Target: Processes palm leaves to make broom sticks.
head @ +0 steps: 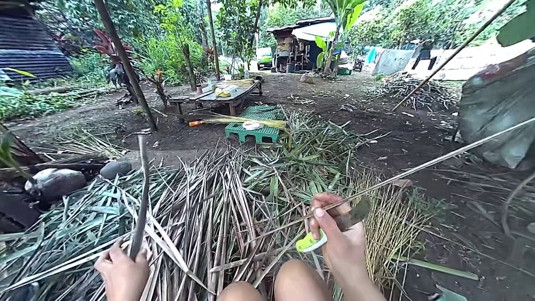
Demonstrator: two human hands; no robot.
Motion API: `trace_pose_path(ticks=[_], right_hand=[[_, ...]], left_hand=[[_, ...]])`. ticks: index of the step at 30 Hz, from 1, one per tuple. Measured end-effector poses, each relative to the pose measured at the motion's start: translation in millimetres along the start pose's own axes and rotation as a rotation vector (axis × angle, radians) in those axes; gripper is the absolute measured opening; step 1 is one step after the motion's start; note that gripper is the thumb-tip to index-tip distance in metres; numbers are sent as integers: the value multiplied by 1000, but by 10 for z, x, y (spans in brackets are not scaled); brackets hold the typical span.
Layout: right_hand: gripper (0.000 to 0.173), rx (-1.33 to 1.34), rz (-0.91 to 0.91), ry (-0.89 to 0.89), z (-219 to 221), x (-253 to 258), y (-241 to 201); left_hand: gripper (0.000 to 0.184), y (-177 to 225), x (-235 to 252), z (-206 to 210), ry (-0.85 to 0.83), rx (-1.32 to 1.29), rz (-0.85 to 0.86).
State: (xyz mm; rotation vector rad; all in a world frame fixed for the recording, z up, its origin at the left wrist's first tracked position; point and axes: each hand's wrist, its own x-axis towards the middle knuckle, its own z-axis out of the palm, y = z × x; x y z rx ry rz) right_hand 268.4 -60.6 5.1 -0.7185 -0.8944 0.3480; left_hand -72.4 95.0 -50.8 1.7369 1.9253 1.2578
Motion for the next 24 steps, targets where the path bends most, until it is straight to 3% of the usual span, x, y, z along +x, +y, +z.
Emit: trace_pose_path(ticks=[2, 4, 7, 10, 13, 17, 19, 24], right_hand=[[18, -47, 35, -50, -37, 29, 39], [19, -79, 85, -146, 0, -10, 88], [19, -37, 174, -283, 101, -70, 107], [19, -14, 184, -340, 129, -54, 90], [26, -68, 165, -421, 75, -4, 48], [77, -12, 287, -705, -26, 7, 15], [76, 83, 393, -799, -65, -16, 15], [52, 253, 524, -893, -84, -72, 17]], left_hand=[[69, 115, -131, -6, -30, -73, 222], [58, 517, -398, 37, -171, -194, 383], [56, 1105, -747, 98, -580, -323, 609], [33, 1378, -919, 201, -652, -376, 808], [31, 1460, -996, 193, -596, -422, 776], [26, 1503, -1056, 134, -681, -493, 631], [23, 1518, -1076, 116, -753, -583, 535], [21, 1557, -1124, 93, -791, -742, 420]])
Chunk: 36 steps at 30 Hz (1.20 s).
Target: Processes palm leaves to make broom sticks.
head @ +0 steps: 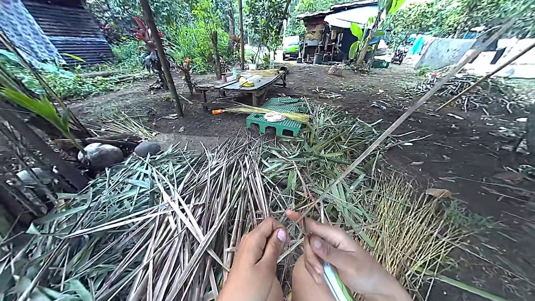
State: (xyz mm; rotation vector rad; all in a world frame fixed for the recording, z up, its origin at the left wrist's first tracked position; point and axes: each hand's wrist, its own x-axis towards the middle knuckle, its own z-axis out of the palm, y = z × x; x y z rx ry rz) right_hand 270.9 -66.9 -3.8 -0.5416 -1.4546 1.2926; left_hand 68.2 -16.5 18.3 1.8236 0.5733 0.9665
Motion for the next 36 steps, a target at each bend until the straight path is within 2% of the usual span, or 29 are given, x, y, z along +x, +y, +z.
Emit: trace_pose_path(ticks=[4, 7, 14, 18, 25, 28, 30, 33, 36], right_hand=[[52, 152, -5, -108, 32, 9, 7], [55, 256, 43, -120, 115, 7, -41], [55, 263, 26, -129, 186, 26, -86], [55, 237, -1, -114, 201, -4, -123], [57, 277, -280, 95, -150, 0, -398], [51, 339, -356, 145, -303, 16, -521], [47, 304, -355, 149, -322, 22, -553], [44, 235, -318, 119, -230, 52, -507], [46, 185, -257, 54, -5, 120, -364]], left_hand=[[21, 72, -26, 52, 8, 38, 58], [23, 78, -29, 89, 34, 106, 112], [25, 180, -70, 164, 116, 302, 236], [26, 192, -92, 156, 95, 274, 231], [32, 158, -200, -75, 30, 354, 161], [34, 129, -263, -213, -24, 349, 140], [33, 143, -289, -289, -65, 378, 109], [29, 252, -281, -323, -83, 581, 39], [27, 374, -156, -172, -42, 603, 97]])
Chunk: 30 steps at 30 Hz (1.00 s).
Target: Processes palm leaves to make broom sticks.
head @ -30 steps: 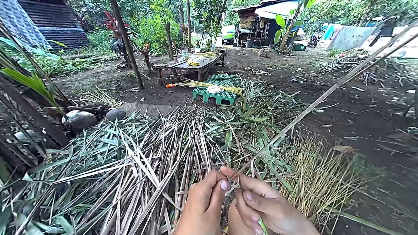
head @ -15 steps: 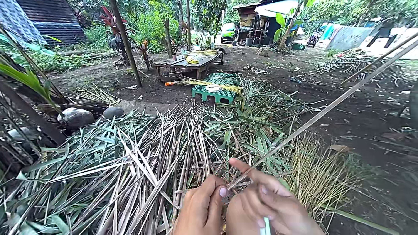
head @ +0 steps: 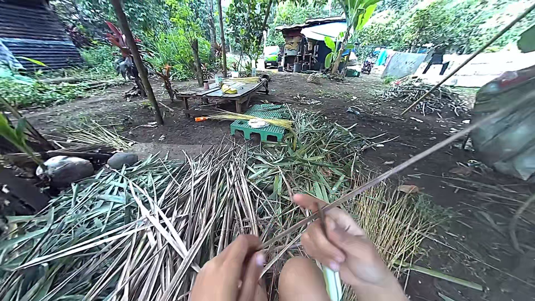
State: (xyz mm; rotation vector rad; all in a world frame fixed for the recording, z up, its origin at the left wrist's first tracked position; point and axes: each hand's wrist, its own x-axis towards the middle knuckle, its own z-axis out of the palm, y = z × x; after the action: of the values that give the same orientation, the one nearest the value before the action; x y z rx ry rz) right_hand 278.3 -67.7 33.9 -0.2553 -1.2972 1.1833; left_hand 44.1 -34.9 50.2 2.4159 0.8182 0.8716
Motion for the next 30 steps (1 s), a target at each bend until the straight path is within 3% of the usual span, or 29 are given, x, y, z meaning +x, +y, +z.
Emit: trace_pose_path(ticks=[6, 12, 15, 19, 23, 30], right_hand=[[52, -195, 9, -72, 134, -36, 152], [52, -264, -62, -16, -59, -73, -17], [50, -255, -38, -30, 0, -88, 34], [49, -265, -12, -75, 107, -94, 119], [52, -299, -18, -111, 106, -78, 69], [55, -463, -101, -129, 102, -92, 73]], left_hand=[[24, 21, 353, 208, 76, -405, 186], [20, 12, 262, 125, -17, -330, 122], [23, 97, 262, 159, 28, -235, 137], [23, 151, 322, 282, 123, -323, 196], [25, 168, 316, 246, 93, -392, 174], [25, 170, 273, 243, -148, -1015, -28]])
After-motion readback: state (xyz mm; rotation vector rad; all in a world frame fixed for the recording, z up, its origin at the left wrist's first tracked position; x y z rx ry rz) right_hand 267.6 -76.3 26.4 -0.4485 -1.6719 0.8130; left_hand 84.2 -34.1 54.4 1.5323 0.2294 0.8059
